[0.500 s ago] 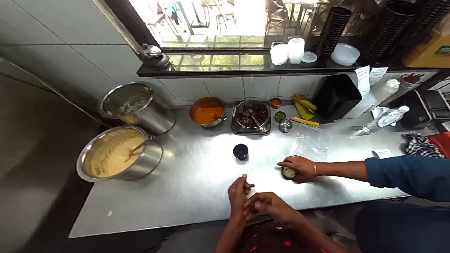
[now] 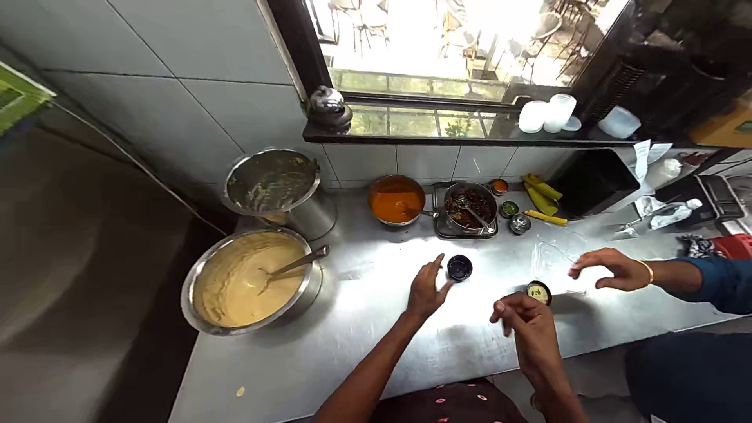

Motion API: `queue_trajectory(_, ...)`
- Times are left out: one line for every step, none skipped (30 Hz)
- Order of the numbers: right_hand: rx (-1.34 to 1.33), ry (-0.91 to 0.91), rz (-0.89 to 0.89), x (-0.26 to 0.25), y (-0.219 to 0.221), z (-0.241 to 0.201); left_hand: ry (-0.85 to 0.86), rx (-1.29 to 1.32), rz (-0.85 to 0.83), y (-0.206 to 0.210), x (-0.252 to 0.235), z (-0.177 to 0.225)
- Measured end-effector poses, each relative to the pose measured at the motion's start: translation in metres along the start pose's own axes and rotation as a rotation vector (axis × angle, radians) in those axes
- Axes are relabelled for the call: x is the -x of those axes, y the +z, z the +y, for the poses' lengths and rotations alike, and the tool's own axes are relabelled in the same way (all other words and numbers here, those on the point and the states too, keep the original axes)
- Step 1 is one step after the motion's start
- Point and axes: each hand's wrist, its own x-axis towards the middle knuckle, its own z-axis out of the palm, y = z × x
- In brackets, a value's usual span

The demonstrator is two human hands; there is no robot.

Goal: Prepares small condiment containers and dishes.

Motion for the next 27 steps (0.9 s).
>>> queue_trajectory(-0.014,0.018,0.066,0.002,0.000,0.006,0.010,-0.005,-0.073,0.007,-0.014,0.002)
queue_trajectory(-0.029,0.040,0.107,0.006,-0.001,0.012,0.044,-0.038,-0.122,0.018,-0.024,0.001)
queue_trajectory(-0.036,0.056,0.139,0.010,-0.001,0.018,0.089,-0.073,-0.144,0.030,-0.028,-0.002)
queue_trajectory(-0.037,0.064,0.161,0.014,0.000,0.023,0.146,-0.097,-0.138,0.039,-0.028,-0.005)
queue_trajectory(-0.039,0.066,0.161,0.017,0.000,0.026,0.192,-0.115,-0.121,0.044,-0.025,-0.007)
queue_trajectory(-0.044,0.070,0.149,0.017,0.000,0.030,0.211,-0.132,-0.108,0.043,-0.020,-0.007)
queue_trajectory(-0.045,0.075,0.134,0.015,0.000,0.034,0.196,-0.144,-0.094,0.040,-0.012,-0.004)
queue_trajectory(-0.027,0.079,0.122,0.010,0.001,0.040,0.146,-0.152,-0.090,0.034,-0.002,-0.001)
queue_trajectory(0.029,0.065,0.122,-0.001,0.004,0.050,0.074,-0.161,-0.089,0.027,0.008,-0.002)
queue_trajectory(0.143,0.032,0.136,-0.012,0.007,0.063,0.001,-0.148,-0.064,0.020,0.021,-0.005)
queue_trajectory(0.303,-0.023,0.168,-0.022,0.006,0.077,-0.059,-0.116,-0.031,0.015,0.035,-0.006)
queue_trajectory(0.489,-0.078,0.218,-0.032,-0.003,0.091,-0.090,-0.069,-0.010,0.012,0.044,-0.004)
queue_trajectory(0.679,-0.082,0.262,-0.040,-0.022,0.101,-0.107,-0.022,-0.018,0.013,0.049,-0.001)
queue_trajectory(0.841,-0.052,0.294,-0.049,-0.041,0.109,-0.122,0.014,-0.036,0.013,0.054,0.002)
queue_trajectory(0.946,-0.030,0.318,-0.059,-0.054,0.116,-0.130,0.031,-0.036,0.009,0.058,0.003)
queue_trajectory(1.007,-0.030,0.342,-0.070,-0.065,0.125,-0.134,0.046,0.000,0.005,0.064,0.003)
queue_trajectory(1.048,-0.046,0.349,-0.080,-0.073,0.134,-0.138,0.055,0.065,0.003,0.072,0.003)
queue_trajectory(1.090,-0.075,0.336,-0.091,-0.078,0.144,-0.156,0.058,0.129,0.001,0.079,0.002)
queue_trajectory(1.131,-0.090,0.300,-0.104,-0.080,0.154,-0.184,0.079,0.174,-0.001,0.084,0.001)
queue_trajectory(1.174,-0.087,0.250,-0.114,-0.079,0.163,-0.221,0.085,0.171,-0.003,0.089,0.002)
queue_trajectory(1.220,-0.082,0.198,-0.121,-0.074,0.171,-0.258,0.043,0.148,-0.005,0.094,0.003)
queue_trajectory(1.263,-0.087,0.150,-0.125,-0.065,0.175,-0.290,-0.036,0.125,-0.007,0.096,0.005)
queue_trajectory(1.290,-0.092,0.096,-0.125,-0.053,0.177,-0.318,-0.108,0.105,-0.009,0.098,0.007)
queue_trajectory(1.297,-0.099,0.033,-0.120,-0.039,0.177,-0.338,-0.154,0.096,-0.010,0.099,0.008)
queue_trajectory(1.312,-0.132,-0.007,-0.116,-0.023,0.183,-0.347,-0.166,0.093,-0.012,0.101,0.007)
queue_trajectory(1.325,-0.172,-0.042,-0.110,-0.006,0.192,-0.362,-0.134,0.082,-0.017,0.103,0.005)
queue_trajectory(1.315,-0.207,-0.082,-0.098,0.012,0.199,-0.381,-0.064,0.088,-0.022,0.106,0.004)
